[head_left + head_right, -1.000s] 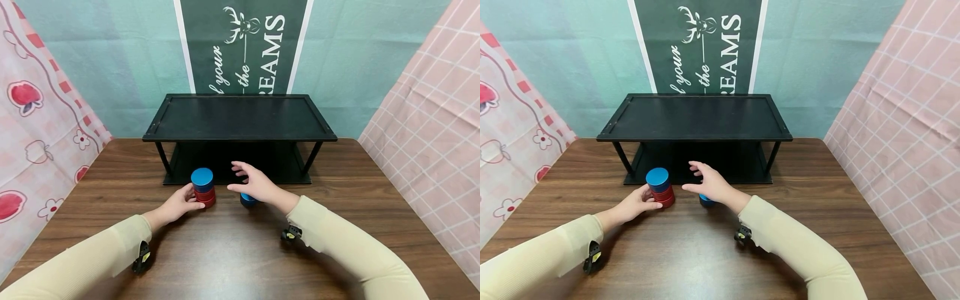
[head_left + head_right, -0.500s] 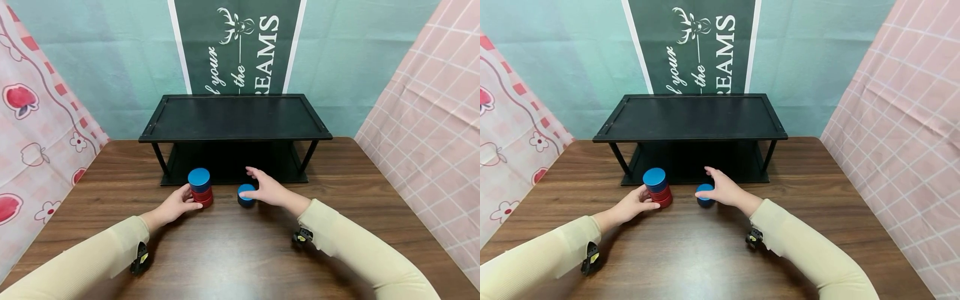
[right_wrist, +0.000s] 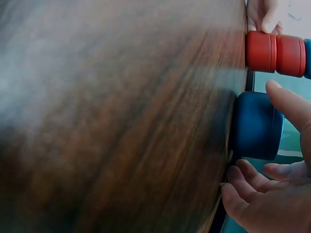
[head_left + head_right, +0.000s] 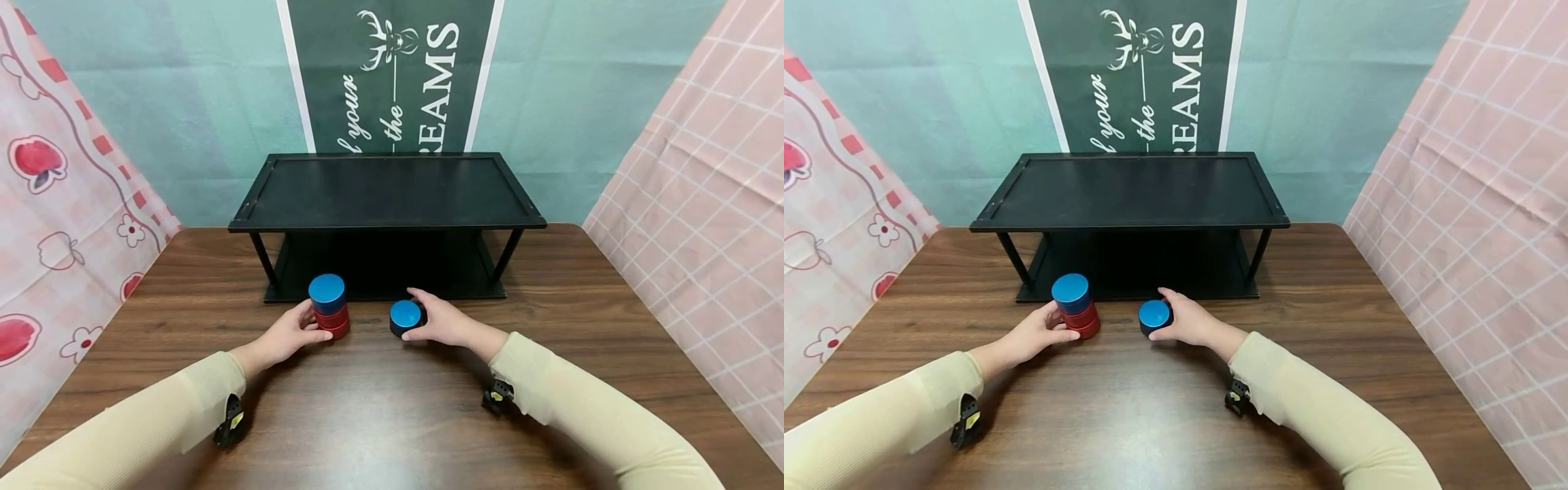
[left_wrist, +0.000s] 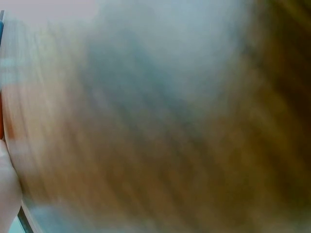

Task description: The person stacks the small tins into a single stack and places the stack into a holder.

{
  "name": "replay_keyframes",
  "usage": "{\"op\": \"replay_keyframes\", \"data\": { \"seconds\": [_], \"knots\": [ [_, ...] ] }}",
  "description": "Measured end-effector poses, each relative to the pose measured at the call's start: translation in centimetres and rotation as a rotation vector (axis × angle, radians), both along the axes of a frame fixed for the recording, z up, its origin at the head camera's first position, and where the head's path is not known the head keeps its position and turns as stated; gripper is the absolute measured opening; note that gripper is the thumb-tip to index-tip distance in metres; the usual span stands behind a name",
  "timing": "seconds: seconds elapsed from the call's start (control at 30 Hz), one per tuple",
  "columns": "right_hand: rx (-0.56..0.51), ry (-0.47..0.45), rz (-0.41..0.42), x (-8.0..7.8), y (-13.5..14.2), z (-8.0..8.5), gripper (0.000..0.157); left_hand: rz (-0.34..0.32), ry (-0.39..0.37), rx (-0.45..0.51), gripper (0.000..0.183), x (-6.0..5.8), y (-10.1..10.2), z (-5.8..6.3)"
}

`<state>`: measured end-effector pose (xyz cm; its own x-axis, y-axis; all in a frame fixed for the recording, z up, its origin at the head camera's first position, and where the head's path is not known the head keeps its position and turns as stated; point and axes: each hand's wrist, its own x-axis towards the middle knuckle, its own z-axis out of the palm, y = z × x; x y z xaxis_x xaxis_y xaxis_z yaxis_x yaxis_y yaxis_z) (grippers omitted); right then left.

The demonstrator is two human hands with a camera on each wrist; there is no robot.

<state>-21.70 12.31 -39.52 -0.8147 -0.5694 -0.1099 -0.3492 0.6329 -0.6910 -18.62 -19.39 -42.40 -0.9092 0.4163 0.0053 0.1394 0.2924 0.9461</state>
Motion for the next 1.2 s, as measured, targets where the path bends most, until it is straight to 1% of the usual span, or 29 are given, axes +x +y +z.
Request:
{"op": "replay_keyframes", "data": {
  "seconds": [0.23,0.4,0.6,0.77,0.97,1.2],
  "knots": [
    [-0.010,0.035,0.013,0.0,-0.1,-0.1,0.067,-0.001,0.000,-0.008,0.066,-0.1,0.0,-0.1],
    [-0.013,0.048,0.005,0.0,-0.1,-0.1,0.060,-0.001,0.012,-0.010,0.065,-0.1,0.0,-0.1],
    [-0.043,0.092,-0.011,-0.1,0.1,0.1,0.057,0.002,0.012,-0.002,0.064,0.0,0.0,-0.1],
    [-0.122,0.103,-0.023,0.0,0.1,0.6,0.060,0.001,0.004,0.006,0.063,-0.1,-0.1,-0.2],
    [-0.207,0.103,-0.041,0.1,0.0,1.0,0.065,0.005,0.012,-0.012,0.065,0.0,-0.1,-0.2],
    [-0.254,0.143,-0.072,0.1,-0.2,1.5,0.059,0.000,0.018,-0.019,0.066,0.0,-0.2,-0.3]
  ]
}}
